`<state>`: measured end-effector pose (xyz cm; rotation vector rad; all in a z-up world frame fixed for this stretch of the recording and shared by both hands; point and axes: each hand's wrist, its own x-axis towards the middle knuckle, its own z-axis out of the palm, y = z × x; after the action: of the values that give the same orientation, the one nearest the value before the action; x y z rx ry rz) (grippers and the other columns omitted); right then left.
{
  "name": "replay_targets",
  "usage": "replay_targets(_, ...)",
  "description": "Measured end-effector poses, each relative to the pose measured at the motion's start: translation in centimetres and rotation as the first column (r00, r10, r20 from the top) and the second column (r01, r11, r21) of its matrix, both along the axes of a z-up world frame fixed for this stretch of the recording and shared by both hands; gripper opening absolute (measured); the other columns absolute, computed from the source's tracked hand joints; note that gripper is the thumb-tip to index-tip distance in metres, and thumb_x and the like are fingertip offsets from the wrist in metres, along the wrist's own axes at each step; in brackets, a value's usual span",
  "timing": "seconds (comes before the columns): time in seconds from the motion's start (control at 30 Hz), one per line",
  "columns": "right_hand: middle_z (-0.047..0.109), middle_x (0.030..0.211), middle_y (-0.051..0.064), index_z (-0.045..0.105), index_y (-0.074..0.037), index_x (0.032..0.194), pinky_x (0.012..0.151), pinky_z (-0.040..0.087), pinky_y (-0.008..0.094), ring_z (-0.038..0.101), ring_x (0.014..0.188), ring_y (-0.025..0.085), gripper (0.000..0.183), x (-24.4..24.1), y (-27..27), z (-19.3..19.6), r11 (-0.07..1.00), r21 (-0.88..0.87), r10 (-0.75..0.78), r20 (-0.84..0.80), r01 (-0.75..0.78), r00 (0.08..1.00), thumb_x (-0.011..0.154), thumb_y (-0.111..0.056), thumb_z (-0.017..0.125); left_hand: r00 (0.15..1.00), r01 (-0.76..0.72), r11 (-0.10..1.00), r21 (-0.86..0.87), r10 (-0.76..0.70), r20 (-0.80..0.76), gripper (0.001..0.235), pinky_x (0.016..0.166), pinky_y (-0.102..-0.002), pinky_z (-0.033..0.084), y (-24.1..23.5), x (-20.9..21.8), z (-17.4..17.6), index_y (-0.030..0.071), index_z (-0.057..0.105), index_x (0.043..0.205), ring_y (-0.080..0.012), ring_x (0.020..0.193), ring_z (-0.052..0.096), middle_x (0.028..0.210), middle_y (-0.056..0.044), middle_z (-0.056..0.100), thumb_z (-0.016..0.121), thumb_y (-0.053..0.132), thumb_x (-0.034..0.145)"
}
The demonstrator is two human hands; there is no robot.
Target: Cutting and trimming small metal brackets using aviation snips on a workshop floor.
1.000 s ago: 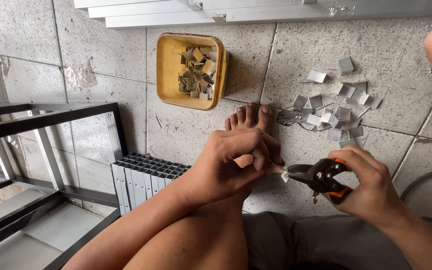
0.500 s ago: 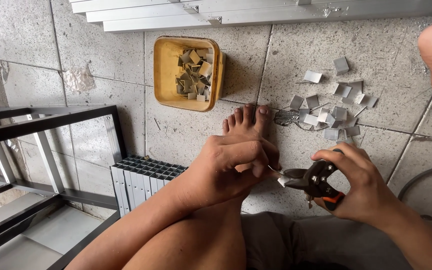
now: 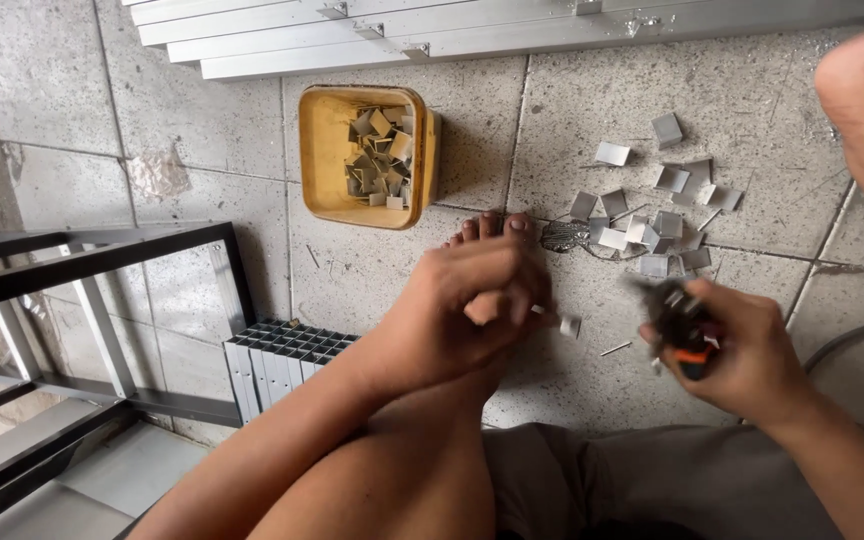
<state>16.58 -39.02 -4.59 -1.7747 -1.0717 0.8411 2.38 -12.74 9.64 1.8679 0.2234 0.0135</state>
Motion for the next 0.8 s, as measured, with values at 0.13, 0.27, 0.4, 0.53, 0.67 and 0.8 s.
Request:
replay_targets(0.13, 0.073, 0.088, 0.008, 0.065, 0.0, 0.106, 0.064, 0.055, 0.03, 0.069, 0.066, 0.018, 0.042, 0.7, -1.2, -1.3, 0.965, -0.187, -0.195, -0.035, 0.186, 0.98, 0.068, -0.001, 0.084, 0.996, -0.087, 0.996, 0.005, 0.087, -0.024, 0.017, 0.071, -0.028, 0.058, -0.9, 2.3, -2.2, 0.006, 0.058, 0.083, -0.0162, 0.078, 0.069, 0.083, -0.003, 0.068, 0.073, -0.001, 0.082)
replay_targets(0.27, 0.057, 0.068, 0.006, 0.064, -0.002, 0.107, 0.054, 0.042, 0.027, 0.05, 0.054, 0.014, 0.038, 0.9, -1.9, -1.8, 0.933, -0.249, -0.273, -0.029, 0.258, 0.961, 0.075, -0.003, 0.085, 0.998, -0.059, 0.998, -0.022, 0.059, 0.008, 0.017, 0.08, -0.03, 0.065, -1.6, 3.8, -2.9, 0.005, 0.062, 0.093, -0.017, 0.086, 0.07, 0.104, -0.003, 0.069, 0.075, 0.001, 0.083)
replay_targets(0.4, 0.059, 0.066, 0.006, 0.064, -0.001, 0.108, 0.054, 0.041, 0.027, 0.049, 0.051, 0.015, 0.035, 0.6, -1.9, -1.8, 0.931, -0.249, -0.288, -0.062, 0.265, 0.956, 0.077, 0.0, 0.082, 0.994, -0.107, 0.983, 0.149, 0.112, -0.023, 0.032, 0.087, -0.027, 0.069, 2.0, 1.6, -5.6, 0.005, 0.063, 0.114, -0.0168, 0.092, 0.074, 0.112, -0.009, 0.069, 0.078, 0.006, 0.085)
replay_targets(0.53, 0.053, 0.063, 0.004, 0.063, -0.004, 0.104, 0.051, 0.037, 0.028, 0.045, 0.05, 0.015, 0.035, 0.6, -1.5, -1.7, 0.939, -0.243, -0.271, -0.083, 0.245, 0.959, 0.074, -0.001, 0.082, 0.938, -0.316, 0.761, 0.566, 0.342, 0.064, 0.024, 0.069, -0.023, 0.061, 9.0, -2.1, -7.3, 0.007, 0.063, 0.097, -0.013, 0.077, 0.067, 0.093, -0.004, 0.069, 0.074, -0.005, 0.08)
replay_targets(0.67, 0.057, 0.06, 0.005, 0.066, -0.006, 0.104, 0.051, 0.04, 0.029, 0.051, 0.049, 0.016, 0.041, 0.9, -1.5, -2.6, 0.947, -0.26, -0.211, -0.064, 0.188, 0.975, 0.068, -0.007, 0.086, 0.872, -0.007, 0.688, 0.725, 0.359, -0.333, 0.009, 0.052, -0.026, 0.06, 13.3, -4.4, -7.5, 0.005, 0.077, 0.09, -0.0172, 0.062, 0.073, 0.081, -0.009, 0.078, 0.076, 0.004, 0.081)
replay_targets(0.8, 0.057, 0.065, 0.005, 0.066, -0.004, 0.106, 0.05, 0.041, 0.028, 0.051, 0.05, 0.015, 0.041, 0.5, -1.6, -3.1, 0.95, -0.252, -0.215, -0.093, 0.186, 0.972, 0.069, -0.006, 0.085, 0.787, 0.172, 0.61, 0.774, 0.387, -0.481, 0.012, 0.04, -0.025, 0.051, 14.4, -4.1, -11.1, 0.007, 0.074, 0.083, -0.0159, 0.052, 0.066, 0.069, -0.007, 0.074, 0.082, 0.008, 0.075)
